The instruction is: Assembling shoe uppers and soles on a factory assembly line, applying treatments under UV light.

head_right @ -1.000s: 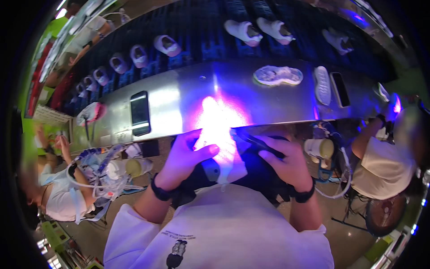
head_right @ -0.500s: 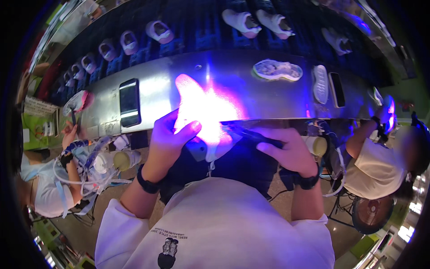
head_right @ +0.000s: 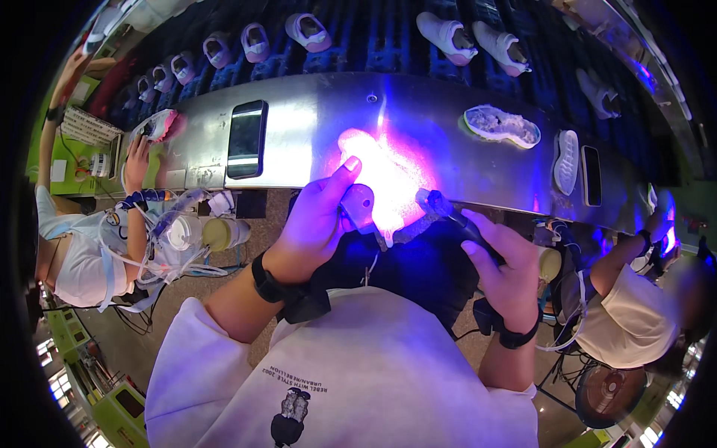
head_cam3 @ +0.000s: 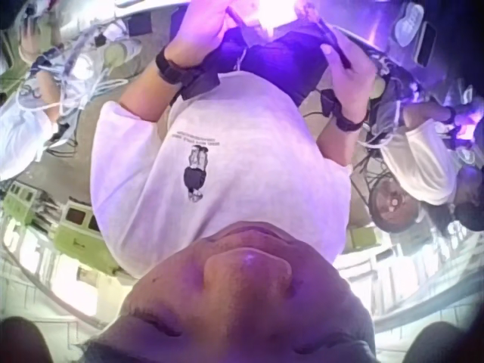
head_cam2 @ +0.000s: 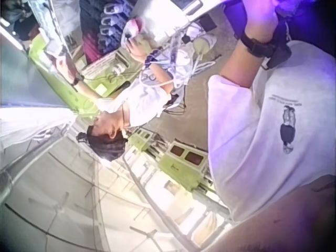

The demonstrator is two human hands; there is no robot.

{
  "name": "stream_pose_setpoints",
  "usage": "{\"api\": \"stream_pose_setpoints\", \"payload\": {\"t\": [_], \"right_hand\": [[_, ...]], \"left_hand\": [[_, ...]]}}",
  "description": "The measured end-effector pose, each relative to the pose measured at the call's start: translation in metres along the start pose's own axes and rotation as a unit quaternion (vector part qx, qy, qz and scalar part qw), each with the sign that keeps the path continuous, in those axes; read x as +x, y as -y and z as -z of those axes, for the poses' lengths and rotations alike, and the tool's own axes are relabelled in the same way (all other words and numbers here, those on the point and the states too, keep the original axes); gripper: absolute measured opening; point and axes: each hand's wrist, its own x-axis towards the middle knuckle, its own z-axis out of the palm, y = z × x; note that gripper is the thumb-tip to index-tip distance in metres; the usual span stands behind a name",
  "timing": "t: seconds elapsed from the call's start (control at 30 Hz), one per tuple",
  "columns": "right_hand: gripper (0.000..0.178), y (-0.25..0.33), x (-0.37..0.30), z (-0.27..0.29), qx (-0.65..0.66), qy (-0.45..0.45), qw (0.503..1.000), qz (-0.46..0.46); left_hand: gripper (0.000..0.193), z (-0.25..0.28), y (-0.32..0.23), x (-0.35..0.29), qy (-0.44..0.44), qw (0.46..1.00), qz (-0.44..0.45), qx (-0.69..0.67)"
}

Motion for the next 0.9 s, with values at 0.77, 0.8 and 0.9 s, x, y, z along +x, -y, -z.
{"api": "stream_pose_setpoints", "payload": {"t": [0.77, 0.8, 0.9], "right_hand": [[0.045, 0.047, 0.049, 0.016, -0.097, 0.063, 0.992, 0.039], [0.044, 0.046, 0.050, 0.014, -0.084, 0.062, 0.994, 0.023], [0.043, 0.040, 0.057, 0.004, -0.058, 0.065, 0.996, 0.021]], "left_hand": [[0.050, 0.012, 0.003, -0.017, 0.113, 0.889, 0.216, -0.388], [0.051, 0.014, 0.003, -0.015, 0.154, 0.851, 0.233, -0.444], [0.054, 0.018, -0.001, -0.015, 0.199, 0.795, 0.275, -0.503]]}}
